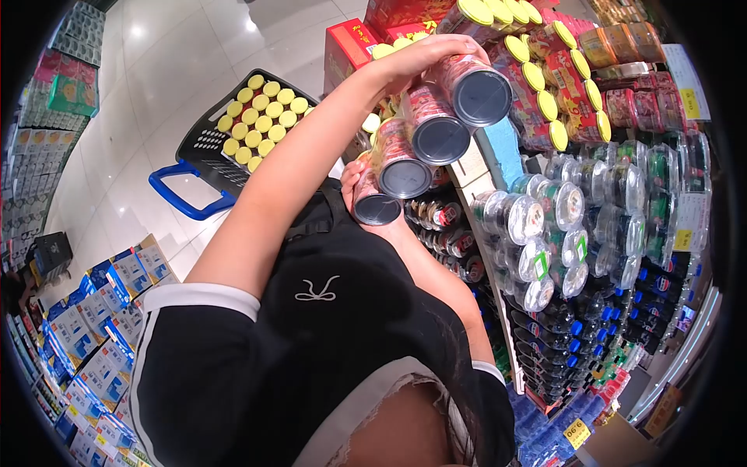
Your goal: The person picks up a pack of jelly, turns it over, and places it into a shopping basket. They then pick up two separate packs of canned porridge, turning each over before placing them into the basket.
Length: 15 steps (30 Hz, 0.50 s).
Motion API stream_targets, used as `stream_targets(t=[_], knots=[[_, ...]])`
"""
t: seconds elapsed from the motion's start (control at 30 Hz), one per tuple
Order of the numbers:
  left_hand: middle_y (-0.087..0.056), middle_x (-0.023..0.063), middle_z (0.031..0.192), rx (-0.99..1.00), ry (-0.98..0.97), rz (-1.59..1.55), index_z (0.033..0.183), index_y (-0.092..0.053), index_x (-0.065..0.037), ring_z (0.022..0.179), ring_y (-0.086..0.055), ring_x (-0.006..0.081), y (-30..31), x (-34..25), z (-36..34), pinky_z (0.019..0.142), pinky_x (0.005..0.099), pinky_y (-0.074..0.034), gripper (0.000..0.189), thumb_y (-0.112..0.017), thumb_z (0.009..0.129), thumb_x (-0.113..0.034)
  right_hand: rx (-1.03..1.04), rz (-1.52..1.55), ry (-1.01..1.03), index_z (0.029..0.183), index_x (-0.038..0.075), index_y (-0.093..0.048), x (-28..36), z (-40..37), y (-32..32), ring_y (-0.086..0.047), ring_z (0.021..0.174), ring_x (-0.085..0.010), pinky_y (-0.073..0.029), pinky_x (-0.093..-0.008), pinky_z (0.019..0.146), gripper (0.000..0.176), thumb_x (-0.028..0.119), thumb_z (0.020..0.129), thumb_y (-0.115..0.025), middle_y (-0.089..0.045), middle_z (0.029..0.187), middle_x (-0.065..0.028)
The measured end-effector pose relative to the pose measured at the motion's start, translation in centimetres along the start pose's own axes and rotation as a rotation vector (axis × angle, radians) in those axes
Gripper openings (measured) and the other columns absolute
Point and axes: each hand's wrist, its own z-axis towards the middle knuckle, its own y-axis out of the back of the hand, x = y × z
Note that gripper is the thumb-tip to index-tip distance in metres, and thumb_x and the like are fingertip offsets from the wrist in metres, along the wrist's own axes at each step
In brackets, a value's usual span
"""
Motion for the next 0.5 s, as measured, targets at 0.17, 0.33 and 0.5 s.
stream_targets(t=[0.17,0.33,0.5], knots=[[-0.058,0.0002,0.096,-0.007,-0.015,0.022,0.096,-0.061,-0.012,0.091,-0.053,0.0095,0.35,0.27,0.14,0.08,0.026,-0.041,0.03,-0.046,0.085,-0.035,-0.014,0.018,0.012,0.087,-0.003,-0.05,0.17,0.26,-0.05,-0.052,0.084,-0.0216,-0.046,-0.0305,0.076,0.027,0.015,0.069,-0.059,-0.051,0.086,-0.0116],[-0.058,0.0002,0.097,-0.009,0.007,-0.003,0.096,-0.061,-0.012,0.092,-0.053,0.0094,0.46,0.27,0.23,0.081,0.0258,-0.041,0.03,-0.046,0.085,-0.035,-0.034,0.054,0.008,0.086,-0.003,-0.051,0.33,0.41,-0.1,-0.053,0.085,-0.0215,-0.046,-0.0308,0.076,0.027,0.015,0.068,-0.059,-0.051,0.086,-0.0116],[-0.058,0.0006,0.098,-0.012,0.023,-0.028,0.098,-0.061,-0.012,0.093,-0.052,0.0098,0.82,0.53,0.03,0.084,0.0264,-0.04,0.03,-0.046,0.085,-0.035,-0.037,0.081,-0.01,0.086,-0.003,-0.051,0.39,0.47,0.08,-0.053,0.085,-0.0218,-0.046,-0.0314,0.077,0.028,0.015,0.066,-0.061,-0.051,0.087,-0.0117]])
